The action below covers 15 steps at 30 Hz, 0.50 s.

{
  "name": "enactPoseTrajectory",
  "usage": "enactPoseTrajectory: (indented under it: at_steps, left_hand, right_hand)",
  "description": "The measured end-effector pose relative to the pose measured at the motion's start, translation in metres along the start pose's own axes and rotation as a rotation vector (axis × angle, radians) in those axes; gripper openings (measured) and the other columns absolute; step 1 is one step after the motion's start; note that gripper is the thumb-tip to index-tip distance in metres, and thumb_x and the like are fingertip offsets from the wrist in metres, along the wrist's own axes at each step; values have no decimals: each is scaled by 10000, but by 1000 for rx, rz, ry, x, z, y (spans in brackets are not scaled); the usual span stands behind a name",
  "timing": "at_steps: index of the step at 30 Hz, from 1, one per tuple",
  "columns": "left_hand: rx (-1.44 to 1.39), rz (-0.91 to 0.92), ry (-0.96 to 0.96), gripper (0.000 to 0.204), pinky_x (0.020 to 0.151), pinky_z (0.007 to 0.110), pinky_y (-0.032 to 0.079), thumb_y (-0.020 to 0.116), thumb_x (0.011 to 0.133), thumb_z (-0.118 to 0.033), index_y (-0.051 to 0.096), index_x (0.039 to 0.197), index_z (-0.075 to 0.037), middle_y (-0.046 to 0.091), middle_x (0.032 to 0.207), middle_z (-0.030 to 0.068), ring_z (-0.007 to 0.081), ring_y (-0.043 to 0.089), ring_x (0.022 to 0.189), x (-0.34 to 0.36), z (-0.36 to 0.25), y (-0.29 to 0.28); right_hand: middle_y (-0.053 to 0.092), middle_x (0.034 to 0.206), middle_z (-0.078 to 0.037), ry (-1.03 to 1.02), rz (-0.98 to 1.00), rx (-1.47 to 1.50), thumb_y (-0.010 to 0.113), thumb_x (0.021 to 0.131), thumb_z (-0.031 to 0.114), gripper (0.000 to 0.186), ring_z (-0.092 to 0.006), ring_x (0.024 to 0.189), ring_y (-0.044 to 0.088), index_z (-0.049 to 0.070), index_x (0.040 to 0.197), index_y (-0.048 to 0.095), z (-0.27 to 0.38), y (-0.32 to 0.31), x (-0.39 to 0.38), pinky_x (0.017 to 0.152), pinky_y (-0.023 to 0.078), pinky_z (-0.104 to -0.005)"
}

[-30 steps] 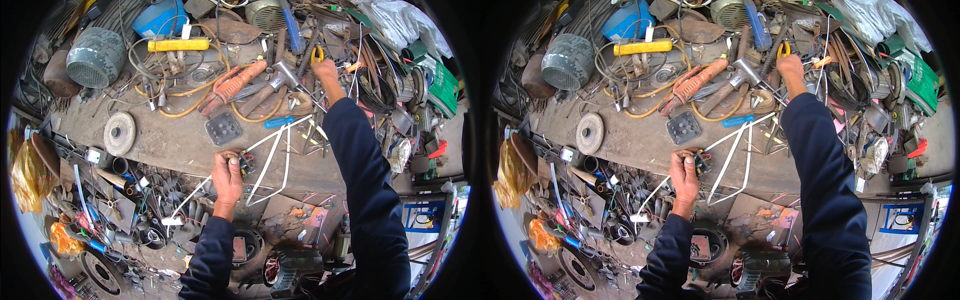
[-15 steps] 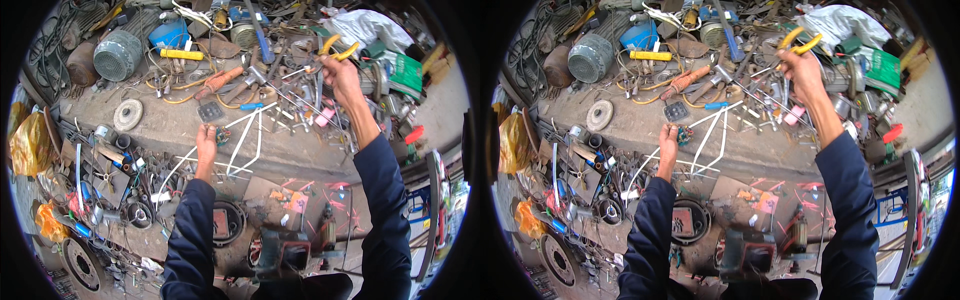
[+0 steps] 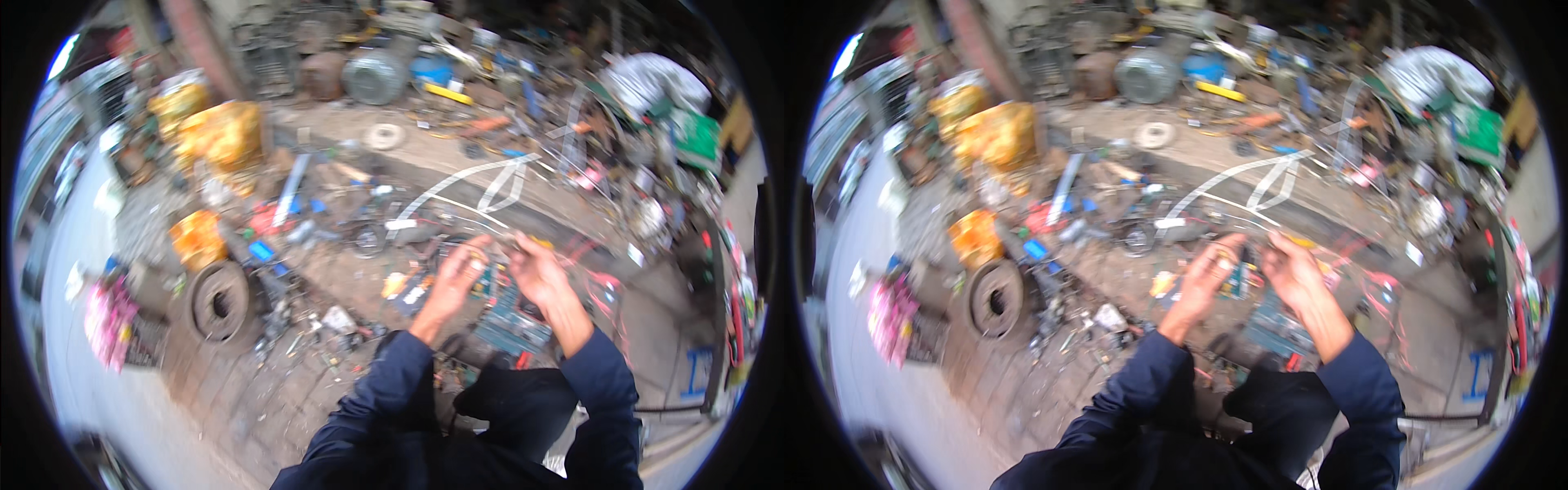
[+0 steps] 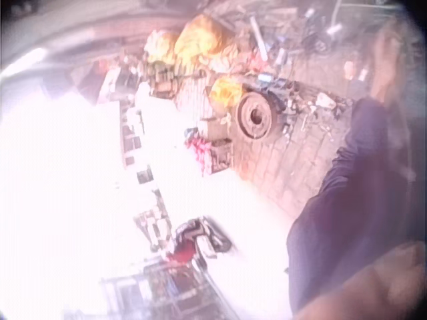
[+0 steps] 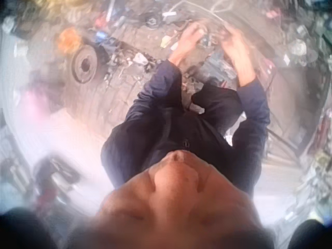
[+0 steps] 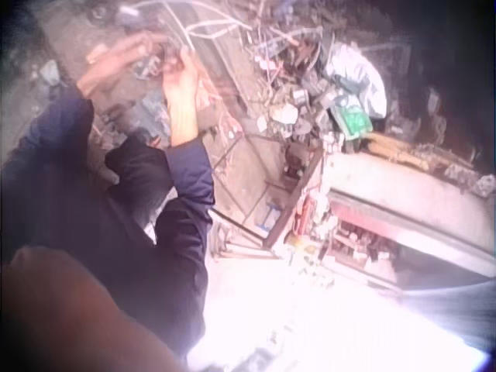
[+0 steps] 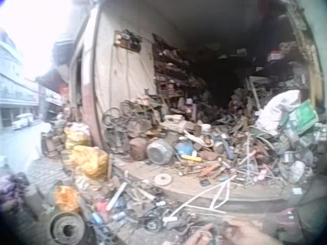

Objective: The person sits on the floor and works on a small electronic component, using pliers to strip and adjust wires. They manipulate the component with both hands, occasionally picking up and setting down tools.

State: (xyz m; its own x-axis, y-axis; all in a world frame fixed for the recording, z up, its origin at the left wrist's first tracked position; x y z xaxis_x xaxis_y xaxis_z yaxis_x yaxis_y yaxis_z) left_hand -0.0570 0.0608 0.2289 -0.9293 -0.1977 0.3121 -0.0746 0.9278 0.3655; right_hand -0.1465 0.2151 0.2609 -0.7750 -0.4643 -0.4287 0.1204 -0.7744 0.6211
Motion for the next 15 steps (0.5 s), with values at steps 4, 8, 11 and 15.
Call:
enactPoseTrajectory:
  at_steps: [4, 8, 11, 15]
  left_hand:
    - [74, 111, 105, 207, 1156, 417, 317, 575, 1044, -260, 616, 1025, -58, 467, 1512, 157, 269, 424, 1397, -56, -47, -5]
    - [74, 328, 89, 266, 1073, 405, 395, 579, 1053, -298, 588, 1029, -33, 385, 1572, 186, 239, 443, 1357, -103, -71, -7]
    - [74, 293, 55, 262, 965, 348, 450, 581, 1056, -267, 585, 1118, -12, 550, 1338, 114, 168, 529, 1157, -131, -66, -6]
    - [39, 172, -41, 266, 884, 288, 460, 545, 1073, -199, 561, 1237, 8, 596, 1045, 17, 109, 530, 989, -158, -39, -11]
  right_hand:
    - [634, 871, -41, 95, 126, -78, 697, 965, 177, 156, -119, 660, 550, 98, 1083, 633, -44, 25, -74, 555, 452, -241]
    - [599, 752, -28, 249, 126, -266, 663, 991, 309, 237, -102, 507, 474, 88, 1071, 628, -70, 36, -114, 410, 353, -226]
    - [523, 652, 2, 288, 194, -386, 634, 1007, 381, 296, -86, 416, 392, 86, 1031, 623, -88, 34, -123, 350, 279, -231]
    - [421, 568, 27, 306, 153, -557, 629, 998, 479, 395, -80, 360, 329, 106, 878, 576, -114, 12, -121, 325, 237, -234]
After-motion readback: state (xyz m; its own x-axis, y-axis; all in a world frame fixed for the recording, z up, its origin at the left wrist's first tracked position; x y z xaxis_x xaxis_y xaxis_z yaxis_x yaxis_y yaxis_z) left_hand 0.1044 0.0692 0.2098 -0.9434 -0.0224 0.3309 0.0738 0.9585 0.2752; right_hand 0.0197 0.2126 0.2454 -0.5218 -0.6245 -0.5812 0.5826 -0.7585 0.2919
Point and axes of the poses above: each hand's wrist, its own x-axis towards the middle knuckle, its own y-axis out of the palm, z = x × y, the point moved 4 cm from there along x, towards the middle knuckle
